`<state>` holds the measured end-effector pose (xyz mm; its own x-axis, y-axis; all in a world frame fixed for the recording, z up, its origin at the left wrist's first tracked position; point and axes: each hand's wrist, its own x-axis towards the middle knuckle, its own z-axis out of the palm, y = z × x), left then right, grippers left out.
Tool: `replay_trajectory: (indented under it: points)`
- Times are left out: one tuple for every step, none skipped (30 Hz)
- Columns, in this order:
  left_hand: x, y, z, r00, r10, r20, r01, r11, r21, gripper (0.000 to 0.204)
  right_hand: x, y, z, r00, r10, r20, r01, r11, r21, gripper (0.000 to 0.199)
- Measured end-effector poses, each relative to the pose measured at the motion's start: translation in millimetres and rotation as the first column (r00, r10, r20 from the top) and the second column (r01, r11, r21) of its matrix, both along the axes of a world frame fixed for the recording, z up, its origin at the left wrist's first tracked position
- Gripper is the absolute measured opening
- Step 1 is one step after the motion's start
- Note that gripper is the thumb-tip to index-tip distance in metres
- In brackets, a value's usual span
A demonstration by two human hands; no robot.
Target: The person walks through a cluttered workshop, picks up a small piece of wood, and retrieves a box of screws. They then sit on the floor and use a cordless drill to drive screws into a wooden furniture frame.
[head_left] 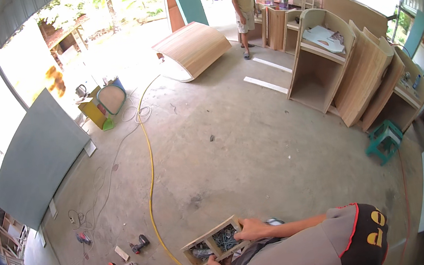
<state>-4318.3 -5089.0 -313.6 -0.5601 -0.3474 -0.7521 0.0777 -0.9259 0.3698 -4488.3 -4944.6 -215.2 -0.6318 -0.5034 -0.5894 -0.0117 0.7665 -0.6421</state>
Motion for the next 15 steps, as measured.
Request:
replay_trajectory:
  points:
    - [4.0,-26.9,1.6,1.000,-0.009,0.011,0.009,1.000,0.000,0.041,4.9,-28.8,5.6,0.999,-0.014,0.037,0.014,1.000,0.007,0.066]
    - [4.1,-56.5,4.6,0.999,-0.026,0.021,0.027,1.000,-0.004,0.040,5.8,-54.7,4.8,0.996,-0.012,0.083,0.011,1.000,0.011,0.068]
    - [4.8,-85.8,5.6,0.999,-0.043,0.033,0.043,0.999,-0.007,0.040,8.9,-81.1,-2.8,0.997,-0.039,0.066,0.039,0.999,0.004,0.066]
    - [5.6,-114.7,2.9,0.998,-0.046,0.041,0.047,0.999,-0.008,0.039,11.7,-108.0,-13.8,0.997,-0.065,0.050,0.065,0.998,-0.003,0.065]
    - [5.5,-138.1,-4.6,0.999,-0.036,0.039,0.036,0.999,-0.011,0.039,13.5,-132.3,-21.7,0.997,-0.077,0.024,0.077,0.997,-0.011,0.063]
    - [5.9,-161.1,-11.2,0.999,-0.024,0.037,0.025,1.000,-0.013,0.038,13.8,-156.7,-27.1,0.997,-0.068,0.040,0.068,0.998,0.001,0.063]
    - [7.7,-183.6,-17.0,0.999,-0.028,0.041,0.028,1.000,0.001,0.039,12.6,-181.8,-30.9,0.997,-0.058,0.056,0.057,0.998,0.014,0.063]
    - [7.2,-212.1,-23.3,0.998,-0.037,0.048,0.037,0.999,0.011,0.039,9.3,-212.2,-37.4,0.996,-0.053,0.075,0.051,0.998,0.023,0.063]
    - [6.5,-240.0,-30.7,0.998,-0.045,0.053,0.044,0.999,0.021,0.039,8.0,-240.1,-46.8,0.995,-0.054,0.089,0.053,0.998,0.015,0.061]
    - [10.7,-265.5,-44.0,0.999,-0.038,0.035,0.037,0.998,0.045,0.040,9.1,-265.7,-59.2,0.993,-0.054,0.102,0.054,0.999,0.007,0.059]
    - [17.2,-289.6,-63.3,1.000,-0.028,0.014,0.027,0.997,0.068,0.041,8.5,-293.7,-74.7,0.992,-0.051,0.114,0.052,0.999,-0.001,0.057]
    - [16.7,-317.4,-71.0,1.000,-0.026,-0.008,0.027,0.996,0.087,0.043,9.9,-323.4,-92.5,0.993,-0.032,0.114,0.028,0.999,0.043,0.055]
    - [15.6,-347.1,-78.8,1.000,0.007,0.007,-0.008,0.994,0.107,0.044,13.1,-353.4,-114.5,0.993,-0.014,0.113,0.004,0.996,0.088,0.053]
    - [16.5,-373.5,-80.9,0.999,0.048,0.026,-0.051,0.990,0.132,0.045,11.6,-383.3,-130.0,0.993,0.011,0.117,-0.027,0.990,0.138,0.052]
    - [28.4,-396.1,-84.5,0.995,0.072,0.068,-0.083,0.982,0.168,0.047,15.2,-411.3,-135.0,0.983,0.017,0.185,-0.040,0.992,0.122,0.051]
